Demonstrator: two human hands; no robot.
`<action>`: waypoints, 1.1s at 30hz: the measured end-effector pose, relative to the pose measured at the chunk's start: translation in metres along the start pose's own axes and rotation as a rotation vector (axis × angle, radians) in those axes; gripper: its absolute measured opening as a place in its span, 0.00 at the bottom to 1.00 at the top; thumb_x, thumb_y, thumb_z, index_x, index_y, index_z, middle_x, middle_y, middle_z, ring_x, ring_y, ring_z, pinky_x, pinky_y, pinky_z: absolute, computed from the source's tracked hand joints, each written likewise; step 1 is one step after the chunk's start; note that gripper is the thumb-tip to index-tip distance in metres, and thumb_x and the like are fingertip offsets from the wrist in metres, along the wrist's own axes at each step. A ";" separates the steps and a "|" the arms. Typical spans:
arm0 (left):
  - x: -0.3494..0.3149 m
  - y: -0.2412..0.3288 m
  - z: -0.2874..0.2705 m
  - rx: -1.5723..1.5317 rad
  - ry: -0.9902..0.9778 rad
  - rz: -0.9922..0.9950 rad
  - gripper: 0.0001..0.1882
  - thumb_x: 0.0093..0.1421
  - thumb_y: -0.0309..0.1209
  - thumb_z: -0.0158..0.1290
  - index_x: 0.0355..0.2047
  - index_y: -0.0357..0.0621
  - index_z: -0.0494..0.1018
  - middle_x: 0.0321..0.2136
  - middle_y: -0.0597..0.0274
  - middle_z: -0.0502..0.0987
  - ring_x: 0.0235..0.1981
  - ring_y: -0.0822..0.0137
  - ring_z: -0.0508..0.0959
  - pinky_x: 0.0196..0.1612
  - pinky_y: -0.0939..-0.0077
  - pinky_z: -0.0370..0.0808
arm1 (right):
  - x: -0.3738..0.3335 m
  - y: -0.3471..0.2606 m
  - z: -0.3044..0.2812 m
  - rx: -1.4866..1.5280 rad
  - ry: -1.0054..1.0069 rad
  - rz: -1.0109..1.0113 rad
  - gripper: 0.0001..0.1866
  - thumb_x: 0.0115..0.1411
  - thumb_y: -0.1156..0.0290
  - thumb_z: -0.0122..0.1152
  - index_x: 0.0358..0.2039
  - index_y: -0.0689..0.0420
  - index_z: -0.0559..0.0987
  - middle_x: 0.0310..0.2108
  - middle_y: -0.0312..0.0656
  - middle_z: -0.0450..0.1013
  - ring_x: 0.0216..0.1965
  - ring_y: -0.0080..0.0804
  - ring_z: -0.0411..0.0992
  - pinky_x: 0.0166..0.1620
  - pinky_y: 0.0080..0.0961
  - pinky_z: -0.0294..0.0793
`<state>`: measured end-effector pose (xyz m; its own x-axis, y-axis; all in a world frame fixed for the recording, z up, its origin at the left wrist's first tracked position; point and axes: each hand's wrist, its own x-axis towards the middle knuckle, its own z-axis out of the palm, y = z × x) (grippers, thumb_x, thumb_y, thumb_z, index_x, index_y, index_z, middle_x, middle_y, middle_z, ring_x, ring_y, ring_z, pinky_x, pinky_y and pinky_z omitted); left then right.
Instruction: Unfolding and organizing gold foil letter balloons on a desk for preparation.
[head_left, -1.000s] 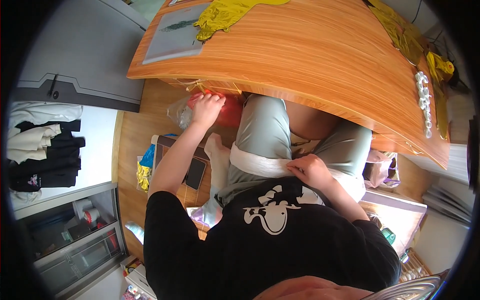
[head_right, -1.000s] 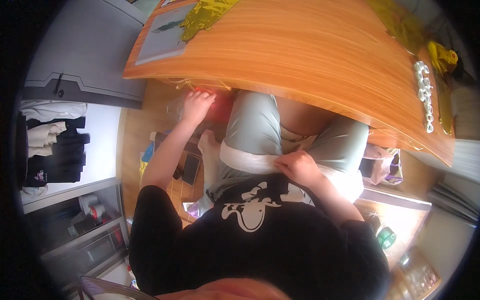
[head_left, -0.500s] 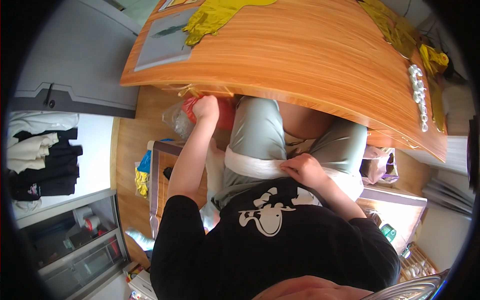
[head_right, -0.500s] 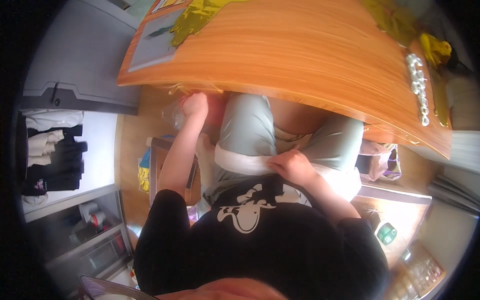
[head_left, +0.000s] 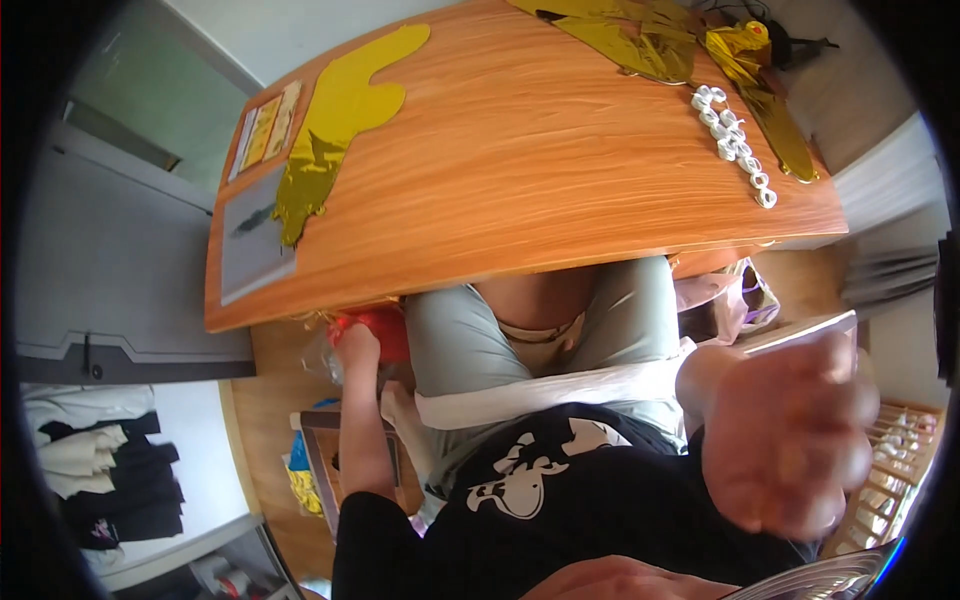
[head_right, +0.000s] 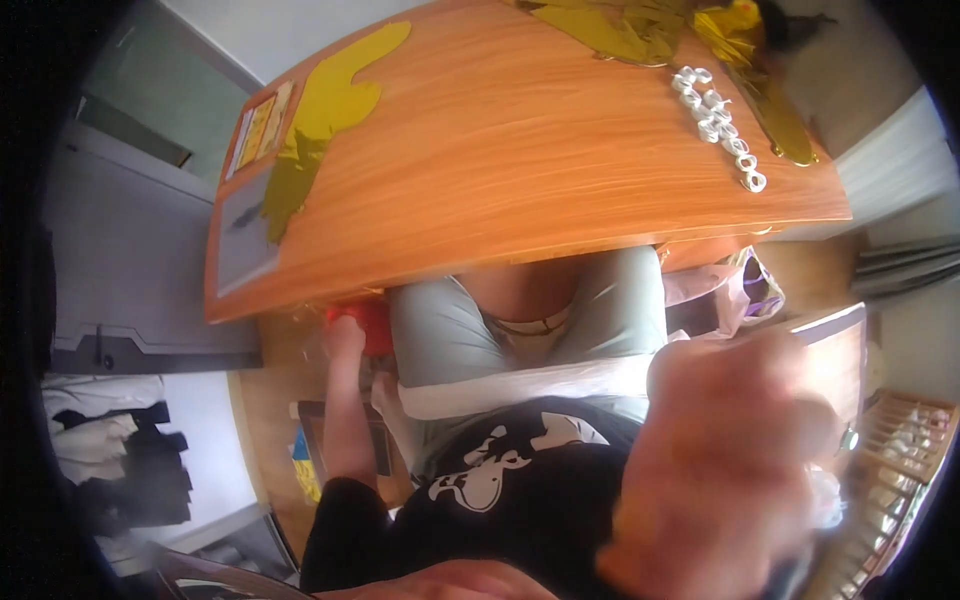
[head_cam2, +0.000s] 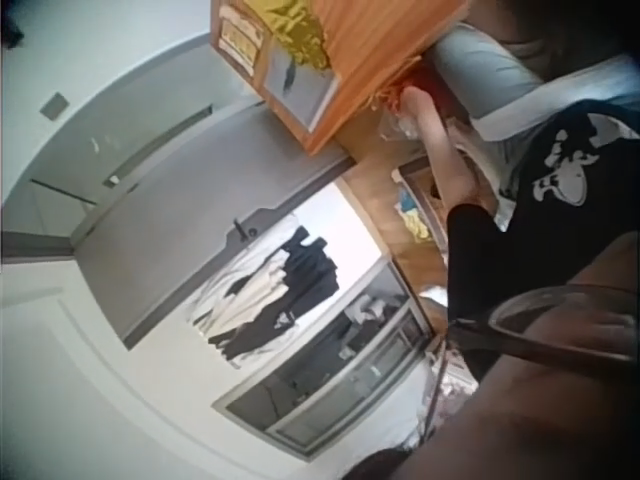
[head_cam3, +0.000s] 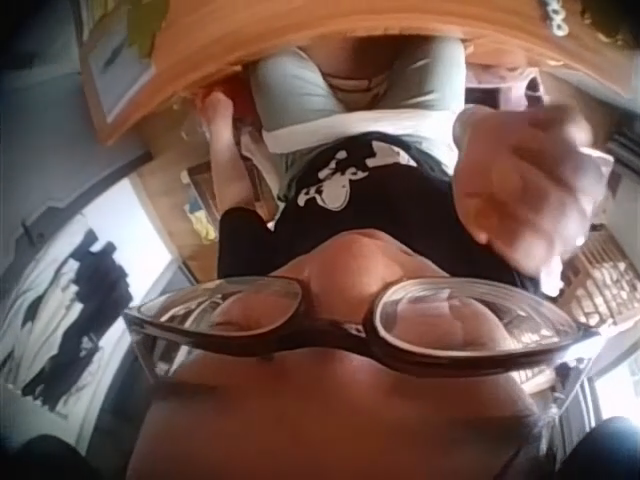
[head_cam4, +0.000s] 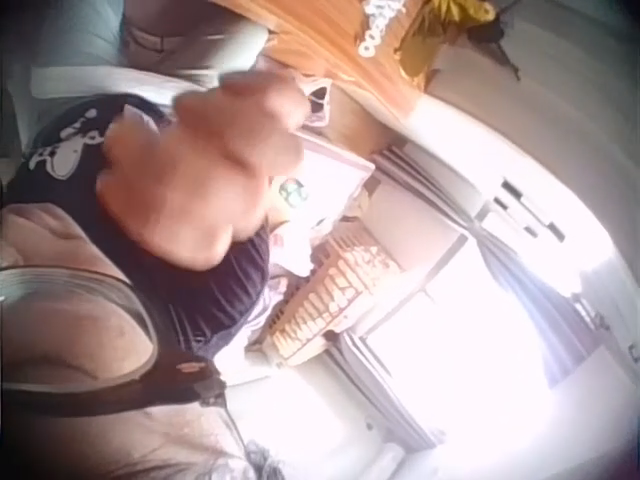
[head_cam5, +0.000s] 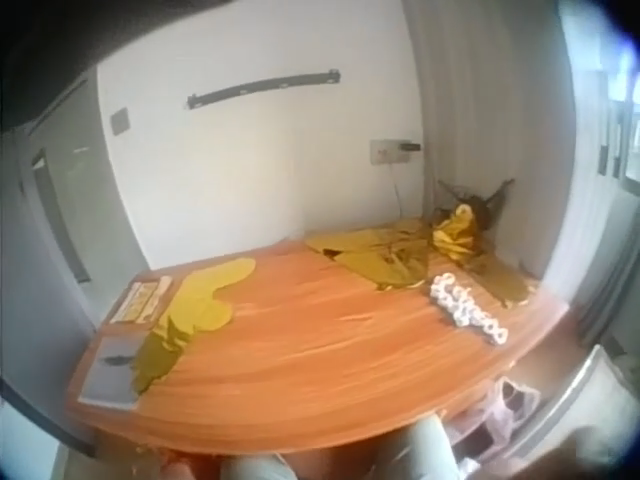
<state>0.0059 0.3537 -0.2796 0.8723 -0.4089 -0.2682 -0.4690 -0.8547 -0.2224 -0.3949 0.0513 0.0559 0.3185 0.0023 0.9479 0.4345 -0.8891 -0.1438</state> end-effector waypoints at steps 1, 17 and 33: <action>0.000 0.000 0.000 -0.012 0.047 -0.005 0.13 0.60 0.35 0.51 0.35 0.47 0.84 0.38 0.49 0.83 0.43 0.50 0.83 0.60 0.56 0.71 | 0.003 -0.006 -0.009 -0.057 0.072 -0.069 0.11 0.68 0.54 0.48 0.45 0.37 0.78 0.48 0.27 0.71 0.48 0.30 0.65 0.43 0.38 0.60; -0.047 0.020 -0.011 -0.175 0.343 -0.038 0.12 0.66 0.38 0.50 0.34 0.50 0.82 0.31 0.51 0.84 0.35 0.48 0.84 0.40 0.51 0.80 | -0.009 0.014 -0.046 0.663 0.724 -0.381 0.13 0.69 0.47 0.49 0.47 0.23 0.82 0.57 0.19 0.69 0.54 0.27 0.60 0.51 0.39 0.53; -0.175 0.019 -0.227 -0.654 0.670 0.643 0.11 0.58 0.20 0.61 0.42 0.39 0.84 0.33 0.51 0.85 0.28 0.56 0.82 0.35 0.65 0.77 | 0.023 -0.015 -0.074 0.632 0.535 -0.157 0.15 0.63 0.41 0.57 0.41 0.29 0.85 0.44 0.20 0.78 0.44 0.13 0.60 0.46 0.34 0.48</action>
<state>-0.1238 0.3364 -0.0240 0.4861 -0.7532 0.4432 -0.8660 -0.3471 0.3600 -0.4565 0.0303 0.1014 -0.1577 -0.2543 0.9542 0.8810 -0.4728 0.0196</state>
